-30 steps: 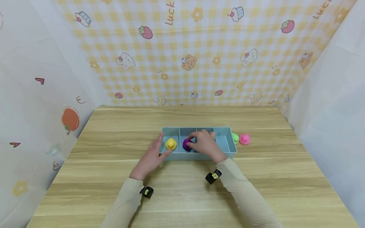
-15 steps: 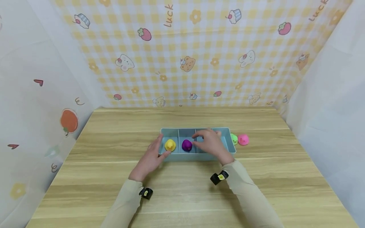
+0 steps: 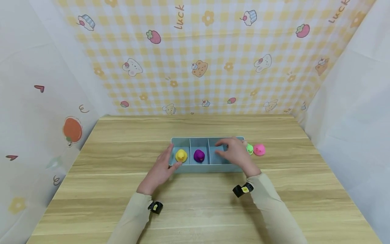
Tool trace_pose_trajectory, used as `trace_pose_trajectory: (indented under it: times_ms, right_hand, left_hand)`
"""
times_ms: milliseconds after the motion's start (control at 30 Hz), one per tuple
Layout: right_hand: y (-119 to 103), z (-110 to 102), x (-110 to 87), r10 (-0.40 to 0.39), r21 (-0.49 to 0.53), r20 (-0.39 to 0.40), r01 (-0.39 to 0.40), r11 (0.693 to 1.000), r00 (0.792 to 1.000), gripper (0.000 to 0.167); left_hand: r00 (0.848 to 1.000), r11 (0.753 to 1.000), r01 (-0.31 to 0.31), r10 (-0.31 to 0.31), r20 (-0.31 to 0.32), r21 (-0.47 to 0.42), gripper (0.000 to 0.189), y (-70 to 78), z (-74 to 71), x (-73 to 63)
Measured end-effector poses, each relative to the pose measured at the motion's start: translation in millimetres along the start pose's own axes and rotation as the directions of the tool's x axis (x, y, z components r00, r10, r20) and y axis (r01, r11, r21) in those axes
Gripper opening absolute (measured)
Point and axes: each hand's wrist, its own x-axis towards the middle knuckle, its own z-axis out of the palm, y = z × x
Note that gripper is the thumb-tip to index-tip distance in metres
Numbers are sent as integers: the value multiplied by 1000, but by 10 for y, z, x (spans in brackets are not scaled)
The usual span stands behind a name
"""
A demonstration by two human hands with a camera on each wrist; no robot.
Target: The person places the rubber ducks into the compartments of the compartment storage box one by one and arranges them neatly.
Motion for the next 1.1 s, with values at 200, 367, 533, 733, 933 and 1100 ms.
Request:
trace_pose_trajectory:
  times_ms: [200,367,533,733,933,1100]
  right_hand:
    - [88,-96,-50,23,6,-38,-22,1000,999,25]
    - [212,-187,-104,61,37,-61,-59,998,996,25]
    - [342,-242,-159,99,-6,-113,-100,995,989,23]
    - [520,-272,-239,91,2,-146,-92,996,985,22]
    - [714,-302,-311,149,59,-155,-141,988,977,22]
    - [866,-340,-358,205,63,-164,-197,978,965,24]
  left_hand:
    - [1000,1000,-2,2,0,-9,82,-2,4,7]
    - [1000,1000,-6,6,-1,-9,82,-2,6,9]
    - [1000,1000,-7,7,0,-9,82,-8,5,4]
    - [1000,1000,3,-3,6,-10,82,-8,9,6]
    - [1000,1000,10,-10,8,-22,83,-9,16,3]
    - [1000,1000,0,0,4,-23,82,-13,12,4]
